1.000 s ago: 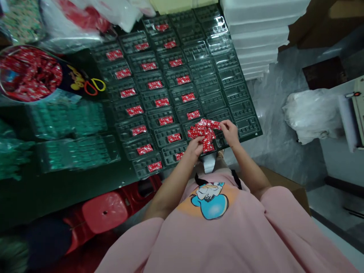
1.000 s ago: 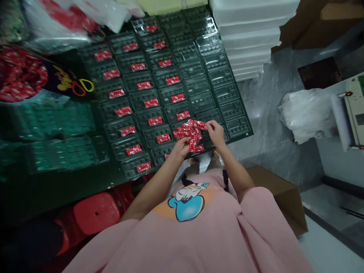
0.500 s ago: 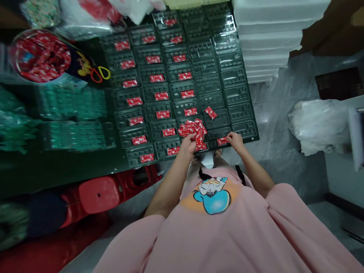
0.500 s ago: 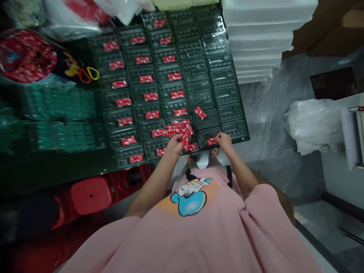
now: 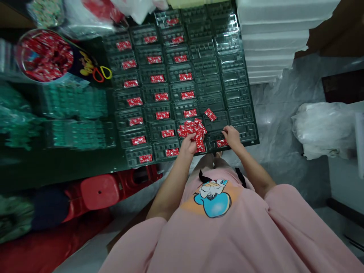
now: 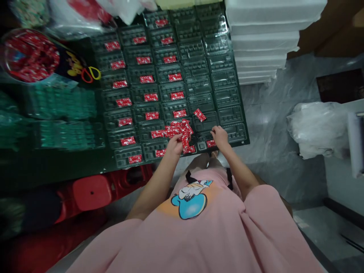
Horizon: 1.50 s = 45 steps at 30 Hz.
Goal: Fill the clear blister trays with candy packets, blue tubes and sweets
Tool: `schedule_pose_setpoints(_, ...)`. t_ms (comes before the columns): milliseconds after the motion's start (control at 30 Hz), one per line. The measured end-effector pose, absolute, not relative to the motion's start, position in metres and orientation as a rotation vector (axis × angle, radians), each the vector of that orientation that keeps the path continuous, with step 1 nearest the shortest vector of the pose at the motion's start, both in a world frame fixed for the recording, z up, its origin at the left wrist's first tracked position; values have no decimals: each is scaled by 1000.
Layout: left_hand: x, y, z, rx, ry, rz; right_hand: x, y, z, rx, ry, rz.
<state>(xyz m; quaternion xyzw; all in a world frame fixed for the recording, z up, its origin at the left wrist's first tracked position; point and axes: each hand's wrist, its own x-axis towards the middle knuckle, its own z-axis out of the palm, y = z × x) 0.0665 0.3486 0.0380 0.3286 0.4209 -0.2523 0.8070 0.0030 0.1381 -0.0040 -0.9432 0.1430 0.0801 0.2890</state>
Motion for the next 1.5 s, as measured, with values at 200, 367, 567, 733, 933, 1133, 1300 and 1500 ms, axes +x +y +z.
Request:
schedule_pose_setpoints(200, 83, 357, 36, 701, 892, -572, 92, 159, -7, -2576, 354, 195)
schedule_pose_setpoints(367, 96, 365, 37, 677, 856, -564, 116, 175, -12, -2709, 344, 346)
schedule_pose_setpoints(567, 112, 370, 33, 657, 832, -573, 105, 149, -8, -2681, 237, 257)
schedule_pose_setpoints(733, 122, 366, 30, 639, 798, -611, 77, 108, 0, -2696, -123, 430)
schedule_pose_setpoints(933, 130, 354, 34, 633, 801, -689, 66, 106, -3, -2788, -263, 669)
schedule_pose_setpoints(1133, 134, 348, 39, 621, 793, -712, 65, 109, -3, -2764, -94, 572)
schedule_pose_setpoints(1300, 135, 347, 40, 610, 786, -732, 60, 113, -4, -2695, 28, 557)
schedule_pose_setpoints(1500, 133, 346, 37, 624, 743, -780, 90, 146, 13, -2104, 323, 185)
